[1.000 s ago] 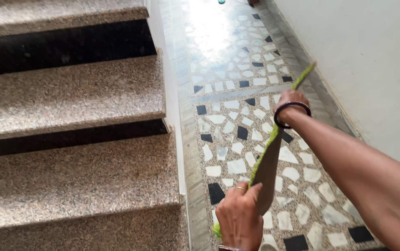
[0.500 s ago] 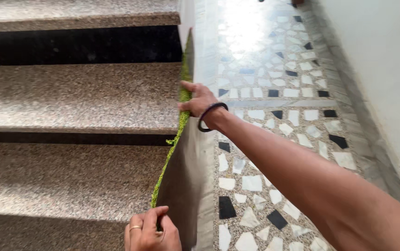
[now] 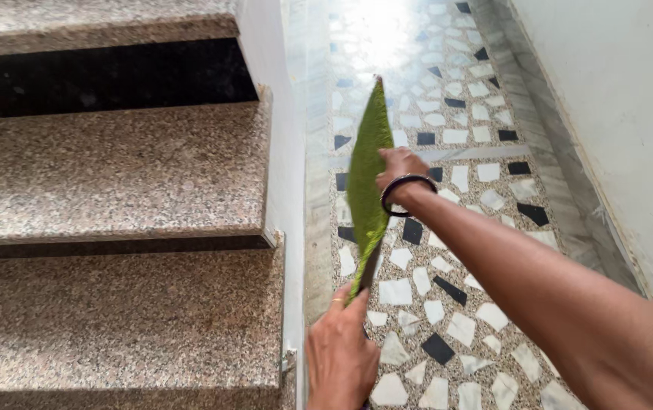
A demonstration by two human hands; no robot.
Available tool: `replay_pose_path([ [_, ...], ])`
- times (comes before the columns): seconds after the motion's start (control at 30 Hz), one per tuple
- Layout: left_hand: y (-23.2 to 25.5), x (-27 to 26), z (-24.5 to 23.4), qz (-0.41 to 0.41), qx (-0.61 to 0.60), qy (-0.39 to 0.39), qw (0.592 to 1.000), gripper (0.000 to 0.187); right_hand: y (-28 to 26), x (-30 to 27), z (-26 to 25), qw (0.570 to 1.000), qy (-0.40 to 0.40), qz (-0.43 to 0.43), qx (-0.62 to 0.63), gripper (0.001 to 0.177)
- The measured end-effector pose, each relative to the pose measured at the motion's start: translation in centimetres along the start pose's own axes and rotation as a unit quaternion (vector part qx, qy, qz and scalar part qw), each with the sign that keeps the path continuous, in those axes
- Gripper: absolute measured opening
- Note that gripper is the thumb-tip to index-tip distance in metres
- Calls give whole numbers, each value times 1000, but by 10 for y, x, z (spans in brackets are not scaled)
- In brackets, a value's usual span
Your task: The person cleans a small green doormat by shaking it by hand and brushing it with a broom.
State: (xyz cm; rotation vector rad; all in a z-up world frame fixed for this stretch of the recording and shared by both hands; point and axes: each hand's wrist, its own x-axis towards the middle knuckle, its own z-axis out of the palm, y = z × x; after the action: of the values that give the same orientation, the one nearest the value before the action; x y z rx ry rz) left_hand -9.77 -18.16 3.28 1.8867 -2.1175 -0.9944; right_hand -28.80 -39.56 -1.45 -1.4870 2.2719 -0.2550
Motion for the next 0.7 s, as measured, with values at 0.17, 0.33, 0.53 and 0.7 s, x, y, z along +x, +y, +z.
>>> replay_pose_path([
  [0.17,27,13,15,39,-85,-47,994,68,20,6,-27,983,6,142,-112,21],
  [0.33,26,30,32,76,-124,-20,989,72,28,31,-33,981,80,163,-74,21],
  [0.53,-20,35,34,-7,-98,-12,995,75,-13,31,4,996,22,-12,-90,31],
  [0.7,-67,10,-1,-219,-49,79,971,62,-110,-4,57,927,-133,-117,331,68],
])
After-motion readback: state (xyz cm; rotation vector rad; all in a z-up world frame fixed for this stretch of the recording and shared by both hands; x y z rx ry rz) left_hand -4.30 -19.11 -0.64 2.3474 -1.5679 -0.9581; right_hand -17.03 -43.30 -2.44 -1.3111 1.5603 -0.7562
